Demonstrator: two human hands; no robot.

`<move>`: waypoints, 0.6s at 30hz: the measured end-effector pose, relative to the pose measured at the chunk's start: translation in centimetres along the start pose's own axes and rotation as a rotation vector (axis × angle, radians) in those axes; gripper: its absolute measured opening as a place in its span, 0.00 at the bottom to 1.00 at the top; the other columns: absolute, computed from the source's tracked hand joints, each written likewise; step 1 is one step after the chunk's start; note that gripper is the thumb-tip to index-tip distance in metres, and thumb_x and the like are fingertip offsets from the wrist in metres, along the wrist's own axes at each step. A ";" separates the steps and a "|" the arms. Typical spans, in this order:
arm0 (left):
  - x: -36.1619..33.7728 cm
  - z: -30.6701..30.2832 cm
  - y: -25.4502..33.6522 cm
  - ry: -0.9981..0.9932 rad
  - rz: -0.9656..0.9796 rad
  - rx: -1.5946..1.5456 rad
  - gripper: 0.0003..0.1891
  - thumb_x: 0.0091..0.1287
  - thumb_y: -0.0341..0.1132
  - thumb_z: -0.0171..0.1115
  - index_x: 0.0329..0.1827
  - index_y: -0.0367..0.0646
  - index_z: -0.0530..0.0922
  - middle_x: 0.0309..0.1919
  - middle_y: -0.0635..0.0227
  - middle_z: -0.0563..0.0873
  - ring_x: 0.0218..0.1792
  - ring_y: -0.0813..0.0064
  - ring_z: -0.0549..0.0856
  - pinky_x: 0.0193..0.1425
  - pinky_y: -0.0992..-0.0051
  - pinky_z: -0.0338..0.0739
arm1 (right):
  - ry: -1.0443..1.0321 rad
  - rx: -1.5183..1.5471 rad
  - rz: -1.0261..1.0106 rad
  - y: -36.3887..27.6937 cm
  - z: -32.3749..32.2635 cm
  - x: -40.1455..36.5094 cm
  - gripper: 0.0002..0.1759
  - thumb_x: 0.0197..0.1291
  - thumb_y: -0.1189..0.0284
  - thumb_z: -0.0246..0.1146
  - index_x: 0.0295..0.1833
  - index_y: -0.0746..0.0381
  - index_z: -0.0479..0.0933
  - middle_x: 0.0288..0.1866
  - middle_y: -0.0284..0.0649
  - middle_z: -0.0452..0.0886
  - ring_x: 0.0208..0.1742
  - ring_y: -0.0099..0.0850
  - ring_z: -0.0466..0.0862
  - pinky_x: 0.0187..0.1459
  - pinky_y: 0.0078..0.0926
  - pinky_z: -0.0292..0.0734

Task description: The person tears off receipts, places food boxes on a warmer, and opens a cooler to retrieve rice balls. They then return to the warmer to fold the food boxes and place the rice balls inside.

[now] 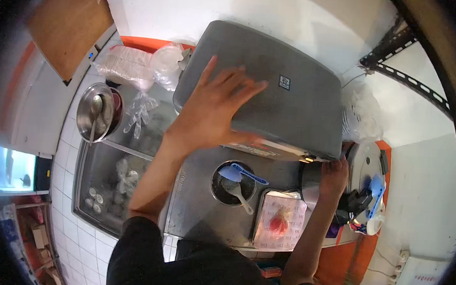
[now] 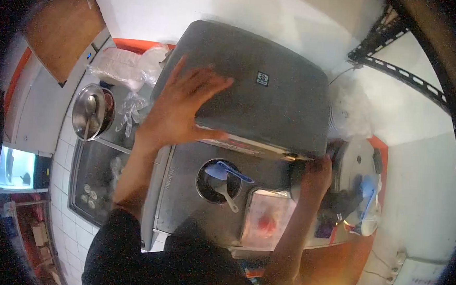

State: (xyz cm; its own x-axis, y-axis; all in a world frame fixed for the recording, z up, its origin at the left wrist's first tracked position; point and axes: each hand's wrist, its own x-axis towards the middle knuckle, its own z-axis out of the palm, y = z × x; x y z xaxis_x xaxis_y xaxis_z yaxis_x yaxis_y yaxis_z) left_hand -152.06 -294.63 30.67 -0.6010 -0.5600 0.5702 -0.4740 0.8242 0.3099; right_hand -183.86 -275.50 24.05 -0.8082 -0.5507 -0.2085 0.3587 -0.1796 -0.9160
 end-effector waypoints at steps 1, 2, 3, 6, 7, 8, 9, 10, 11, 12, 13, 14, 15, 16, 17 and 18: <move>-0.8 0.1 -0.4 -0.060 0.004 0.028 0.39 0.54 0.59 0.71 0.67 0.52 0.73 0.60 0.64 0.78 0.68 0.60 0.72 0.79 0.50 0.49 | 0.054 -0.063 -0.004 0.7 -0.8 0.5 0.21 0.70 0.56 0.55 0.58 0.60 0.74 0.53 0.38 0.76 0.56 0.31 0.73 0.60 0.36 0.65; -1.2 0.9 -1.6 -0.049 -0.010 0.027 0.39 0.54 0.59 0.71 0.67 0.52 0.73 0.60 0.64 0.78 0.68 0.60 0.72 0.79 0.50 0.49 | 0.106 -0.123 -0.013 1.0 -0.6 1.2 0.22 0.68 0.54 0.56 0.58 0.58 0.75 0.55 0.37 0.76 0.58 0.30 0.72 0.61 0.35 0.63; -2.2 2.3 -2.7 -0.069 0.000 0.123 0.41 0.49 0.61 0.72 0.67 0.55 0.73 0.60 0.66 0.78 0.67 0.63 0.73 0.80 0.49 0.48 | 0.101 -0.139 -0.007 1.1 -0.5 1.6 0.22 0.68 0.54 0.56 0.58 0.58 0.75 0.55 0.37 0.76 0.58 0.30 0.72 0.61 0.35 0.63; -3.7 3.3 -3.6 -0.047 0.049 0.202 0.45 0.43 0.60 0.74 0.67 0.55 0.73 0.59 0.69 0.77 0.66 0.66 0.74 0.79 0.43 0.46 | 0.107 -0.111 -0.014 1.9 -0.8 0.9 0.20 0.69 0.54 0.56 0.55 0.57 0.76 0.53 0.37 0.77 0.56 0.30 0.74 0.60 0.36 0.64; -3.2 3.1 -3.7 0.044 0.126 0.206 0.45 0.42 0.59 0.74 0.67 0.54 0.72 0.58 0.69 0.76 0.65 0.68 0.73 0.78 0.39 0.46 | 0.144 -0.199 -0.138 1.9 -1.1 1.8 0.20 0.68 0.54 0.57 0.54 0.58 0.76 0.50 0.37 0.78 0.53 0.31 0.75 0.57 0.37 0.66; -2.8 2.7 -3.7 0.038 0.112 0.199 0.45 0.42 0.59 0.74 0.67 0.54 0.72 0.58 0.69 0.76 0.65 0.68 0.73 0.78 0.39 0.46 | 0.135 -0.175 -0.161 0.9 -0.9 1.9 0.20 0.69 0.55 0.56 0.55 0.59 0.76 0.50 0.38 0.78 0.52 0.32 0.76 0.56 0.39 0.69; -2.3 2.3 -3.7 0.060 0.154 0.210 0.45 0.43 0.58 0.74 0.68 0.56 0.71 0.57 0.69 0.76 0.65 0.68 0.74 0.77 0.36 0.45 | 0.125 -0.150 -0.184 -0.1 -0.8 2.0 0.20 0.70 0.56 0.55 0.55 0.60 0.76 0.50 0.40 0.79 0.51 0.34 0.77 0.55 0.40 0.72; -1.5 1.8 -3.7 0.081 0.200 0.218 0.45 0.43 0.58 0.74 0.69 0.57 0.70 0.56 0.70 0.77 0.64 0.68 0.74 0.75 0.33 0.45 | 0.114 -0.126 -0.206 -1.0 -0.5 2.1 0.20 0.70 0.57 0.54 0.56 0.61 0.75 0.49 0.41 0.80 0.49 0.35 0.79 0.54 0.42 0.74; -0.4 0.7 -3.6 0.074 0.205 0.209 0.45 0.43 0.58 0.74 0.69 0.57 0.70 0.56 0.70 0.77 0.64 0.68 0.74 0.75 0.33 0.45 | 0.045 0.037 -0.148 -2.6 -0.4 2.3 0.19 0.71 0.59 0.53 0.57 0.62 0.75 0.51 0.42 0.81 0.52 0.36 0.79 0.56 0.43 0.74; 1.0 -0.6 -3.6 0.126 0.229 0.299 0.45 0.43 0.60 0.74 0.68 0.57 0.72 0.58 0.71 0.77 0.64 0.69 0.75 0.76 0.35 0.43 | 0.100 -0.312 -0.342 -5.0 2.2 1.3 0.21 0.72 0.60 0.50 0.59 0.64 0.73 0.55 0.46 0.79 0.56 0.37 0.77 0.60 0.43 0.72; 2.4 -1.7 -3.5 0.172 0.253 0.383 0.44 0.43 0.62 0.74 0.67 0.58 0.74 0.60 0.72 0.77 0.64 0.70 0.76 0.77 0.37 0.41 | 0.083 -0.322 -0.444 -6.7 2.4 1.6 0.22 0.73 0.62 0.49 0.63 0.66 0.69 0.59 0.48 0.76 0.59 0.38 0.76 0.62 0.42 0.70; 4.9 -2.0 -4.2 0.162 0.263 0.372 0.44 0.43 0.62 0.74 0.67 0.58 0.74 0.60 0.72 0.77 0.64 0.70 0.76 0.77 0.37 0.41 | -0.017 -0.151 -0.468 -8.2 2.6 2.5 0.23 0.74 0.63 0.47 0.66 0.67 0.64 0.63 0.50 0.72 0.62 0.38 0.74 0.64 0.41 0.69; 8.2 -1.8 -5.1 0.341 0.344 0.313 0.32 0.52 0.64 0.68 0.49 0.48 0.79 0.41 0.66 0.80 0.45 0.70 0.80 0.53 0.53 0.59 | -0.180 0.086 -0.415 -9.3 2.4 3.6 0.25 0.74 0.64 0.46 0.69 0.69 0.60 0.66 0.52 0.69 0.64 0.38 0.72 0.66 0.40 0.67; 10.3 -3.2 -4.3 0.341 0.315 0.388 0.30 0.56 0.66 0.63 0.39 0.45 0.80 0.31 0.65 0.81 0.35 0.70 0.82 0.41 0.61 0.68 | -0.308 0.179 -0.371 -9.6 3.0 4.5 0.27 0.75 0.66 0.44 0.72 0.71 0.55 0.70 0.55 0.65 0.67 0.39 0.70 0.68 0.40 0.65; 12.3 -4.6 -3.6 0.340 0.286 0.463 0.33 0.61 0.68 0.59 0.28 0.41 0.82 0.21 0.63 0.81 0.24 0.70 0.84 0.30 0.69 0.77 | -0.376 0.134 -0.355 -8.8 4.7 4.9 0.29 0.75 0.67 0.42 0.75 0.72 0.51 0.74 0.57 0.62 0.70 0.39 0.69 0.70 0.39 0.64; 12.5 -4.3 -3.8 0.337 0.285 0.459 0.33 0.61 0.68 0.59 0.28 0.41 0.82 0.21 0.63 0.81 0.24 0.70 0.84 0.30 0.69 0.77 | -0.264 -0.257 -0.512 -6.4 9.7 3.1 0.27 0.73 0.71 0.45 0.74 0.69 0.57 0.70 0.51 0.67 0.65 0.33 0.73 0.67 0.35 0.68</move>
